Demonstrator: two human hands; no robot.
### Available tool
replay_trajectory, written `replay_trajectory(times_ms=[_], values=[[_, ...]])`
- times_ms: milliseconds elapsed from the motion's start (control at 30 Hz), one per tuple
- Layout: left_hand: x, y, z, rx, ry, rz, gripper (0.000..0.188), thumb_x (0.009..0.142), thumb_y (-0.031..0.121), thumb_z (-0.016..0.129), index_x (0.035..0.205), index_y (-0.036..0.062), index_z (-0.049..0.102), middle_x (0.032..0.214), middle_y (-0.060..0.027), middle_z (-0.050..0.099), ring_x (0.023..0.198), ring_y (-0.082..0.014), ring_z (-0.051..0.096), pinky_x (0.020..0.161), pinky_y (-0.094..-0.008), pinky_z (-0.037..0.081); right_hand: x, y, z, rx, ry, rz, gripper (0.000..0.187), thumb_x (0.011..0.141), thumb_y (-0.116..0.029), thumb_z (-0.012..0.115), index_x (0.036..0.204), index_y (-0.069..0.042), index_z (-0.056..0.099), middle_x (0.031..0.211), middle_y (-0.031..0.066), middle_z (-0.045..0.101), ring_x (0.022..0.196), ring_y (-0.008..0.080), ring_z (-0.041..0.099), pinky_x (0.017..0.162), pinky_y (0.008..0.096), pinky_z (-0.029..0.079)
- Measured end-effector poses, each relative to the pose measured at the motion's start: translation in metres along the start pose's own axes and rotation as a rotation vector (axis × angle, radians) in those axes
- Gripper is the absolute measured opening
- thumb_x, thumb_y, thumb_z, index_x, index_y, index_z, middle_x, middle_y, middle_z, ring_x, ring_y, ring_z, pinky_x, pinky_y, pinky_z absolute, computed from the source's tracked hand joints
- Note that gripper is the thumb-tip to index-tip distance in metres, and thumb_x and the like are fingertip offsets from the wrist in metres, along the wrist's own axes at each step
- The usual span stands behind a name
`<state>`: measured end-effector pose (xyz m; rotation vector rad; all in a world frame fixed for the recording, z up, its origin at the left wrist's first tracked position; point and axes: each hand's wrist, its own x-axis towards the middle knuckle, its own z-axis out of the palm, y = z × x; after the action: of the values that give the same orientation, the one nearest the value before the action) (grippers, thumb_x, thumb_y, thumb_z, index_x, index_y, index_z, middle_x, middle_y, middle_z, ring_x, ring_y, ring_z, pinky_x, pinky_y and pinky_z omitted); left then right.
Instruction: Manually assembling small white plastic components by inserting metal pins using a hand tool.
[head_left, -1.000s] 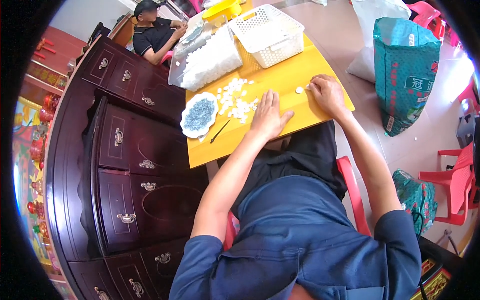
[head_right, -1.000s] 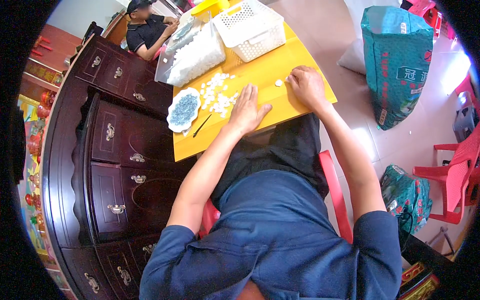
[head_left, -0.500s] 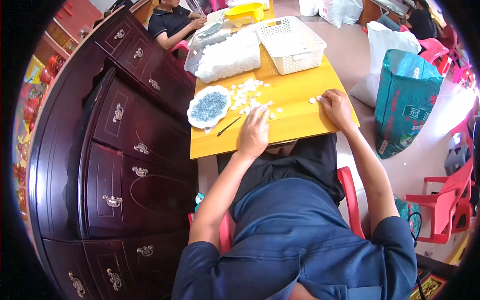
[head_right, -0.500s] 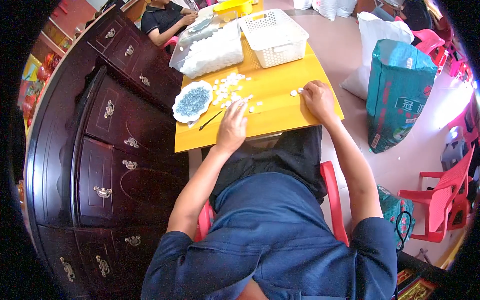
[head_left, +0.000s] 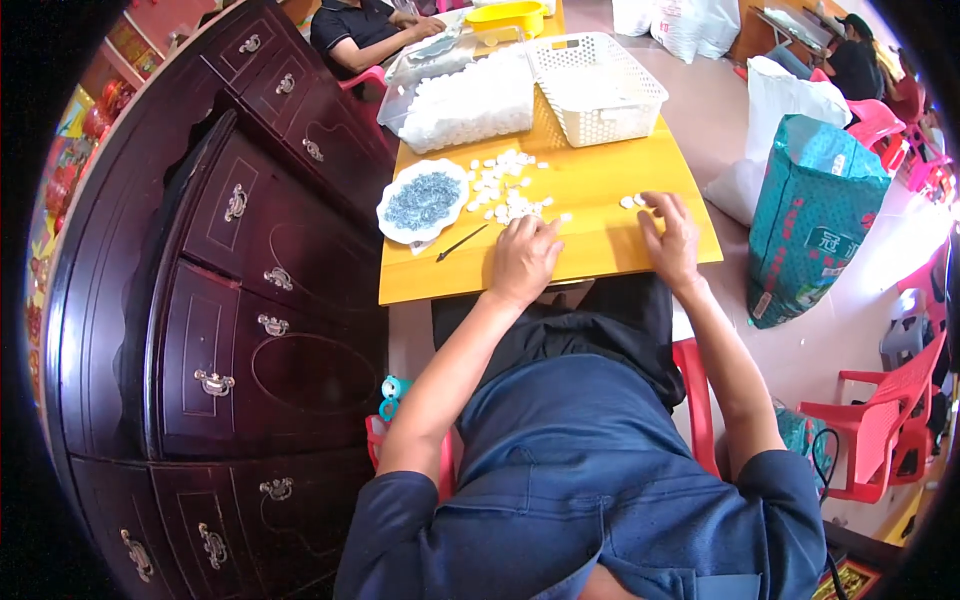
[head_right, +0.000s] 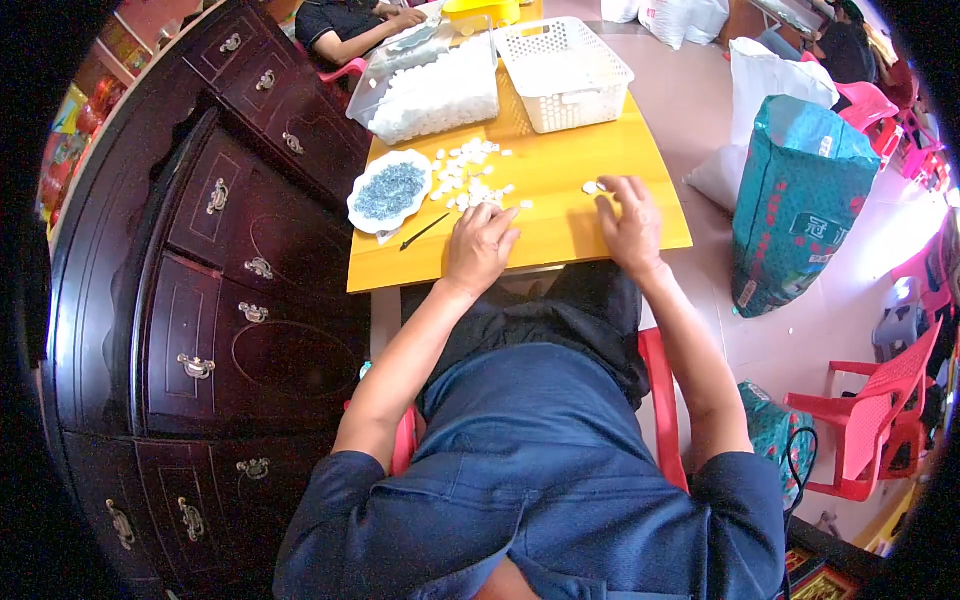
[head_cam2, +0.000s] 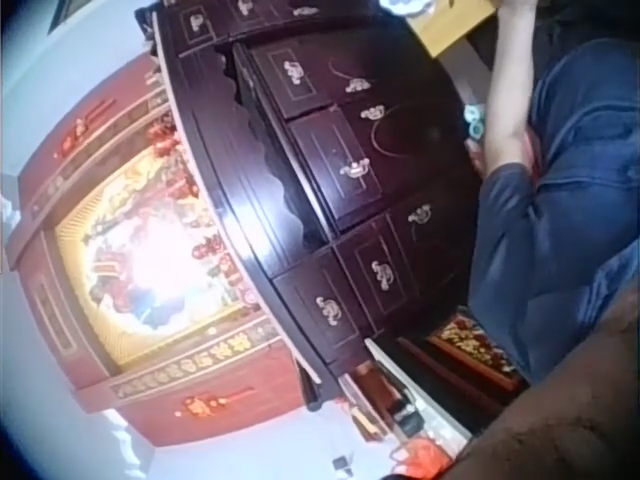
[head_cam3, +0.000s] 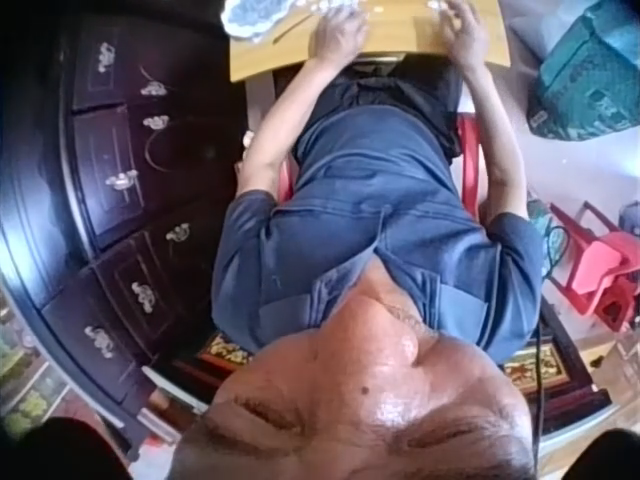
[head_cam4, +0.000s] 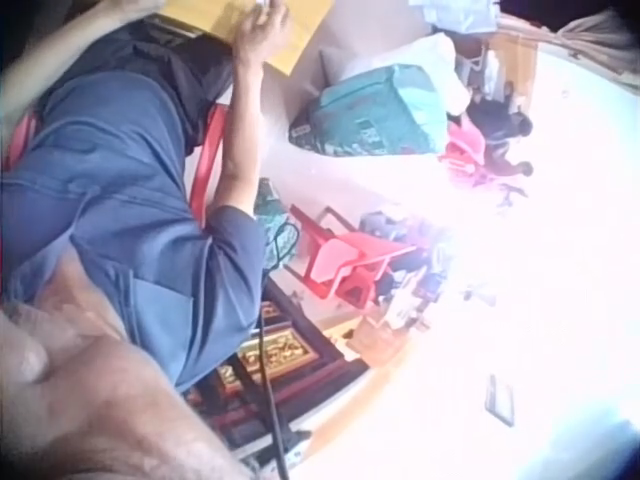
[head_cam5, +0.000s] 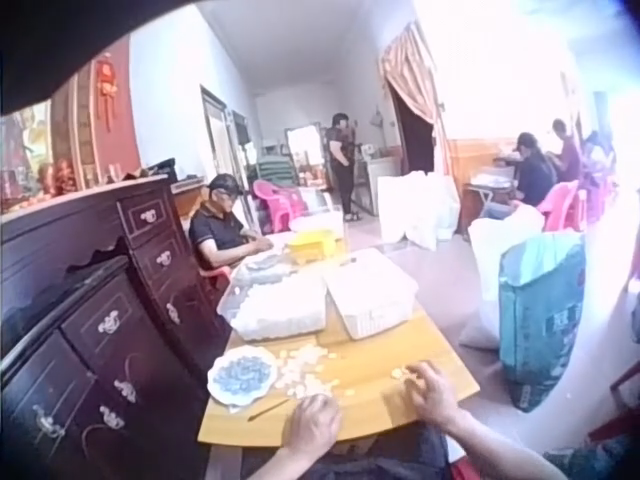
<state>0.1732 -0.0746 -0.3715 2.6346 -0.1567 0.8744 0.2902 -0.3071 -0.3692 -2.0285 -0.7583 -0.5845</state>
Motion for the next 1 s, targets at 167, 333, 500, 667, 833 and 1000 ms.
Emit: replay_trajectory(times_ms=[167,333,500,667,833,1000], values=[[-0.008,-0.005,0.013,-0.065,-0.02,-0.008,0.008,0.082,0.012,0.075,0.088,0.0076,0.072,0.089,-0.0113,0.064,0.089,-0.0338,0.063,0.078,-0.0455,0.052,-0.021,0.0,0.014,0.136,-0.058,0.017,0.019,0.088,-0.005,0.068,0.107,-0.006,0.068,0.094,0.0124,0.067,0.075,0.0279,0.067,0.07,0.038,0.055],[-0.006,-0.006,0.014,-0.065,0.01,-0.003,0.005,0.083,0.012,0.073,0.085,0.007,0.072,0.086,-0.0116,0.064,0.087,-0.0342,0.063,0.078,-0.0452,0.052,-0.02,0.002,0.016,0.156,-0.085,0.052,0.015,0.089,-0.005,0.068,0.103,-0.005,0.069,0.089,0.0127,0.067,0.074,0.0276,0.068,0.069,0.0364,0.055],[-0.007,-0.009,0.011,0.023,-0.003,-0.002,0.008,0.085,0.012,0.072,0.084,0.0054,0.067,0.087,-0.0125,0.064,0.088,-0.0339,0.064,0.077,-0.0449,0.053,-0.019,-0.001,0.015,0.188,-0.07,0.039,0.013,0.088,-0.005,0.07,0.101,-0.004,0.07,0.086,0.014,0.067,0.074,0.0287,0.068,0.068,0.0365,0.055],[-0.011,-0.016,0.001,-0.015,-0.005,-0.006,0.008,0.086,0.01,0.069,0.086,0.0052,0.062,0.083,-0.0144,0.063,0.084,-0.0348,0.065,0.074,-0.0466,0.053,-0.001,-0.01,0.013,0.179,-0.112,-0.028,0.012,0.088,-0.007,0.069,0.1,-0.005,0.071,0.089,0.0141,0.07,0.076,0.0294,0.069,0.07,0.0372,0.056],[-0.033,-0.023,-0.02,-0.342,0.082,-0.277,0.006,0.089,0.005,0.065,0.088,0.0018,0.06,0.073,-0.0094,0.064,0.063,-0.0218,0.063,0.059,-0.0349,0.051,0.029,-0.032,0.027,0.101,-0.354,0.013,0.017,0.088,-0.016,0.069,0.102,-0.006,0.072,0.096,0.0146,0.073,0.088,0.0305,0.072,0.081,0.0417,0.057],[-0.052,-0.023,-0.032,-0.52,0.105,-0.431,0.006,0.094,0.003,0.065,0.09,0.0022,0.061,0.071,0.0041,0.058,0.06,-0.0012,0.053,0.056,-0.0214,0.045,0.033,-0.026,0.068,-0.037,-0.388,-0.09,0.017,0.087,-0.02,0.07,0.098,-0.008,0.074,0.096,0.0147,0.071,0.09,0.0333,0.07,0.082,0.0436,0.057]])
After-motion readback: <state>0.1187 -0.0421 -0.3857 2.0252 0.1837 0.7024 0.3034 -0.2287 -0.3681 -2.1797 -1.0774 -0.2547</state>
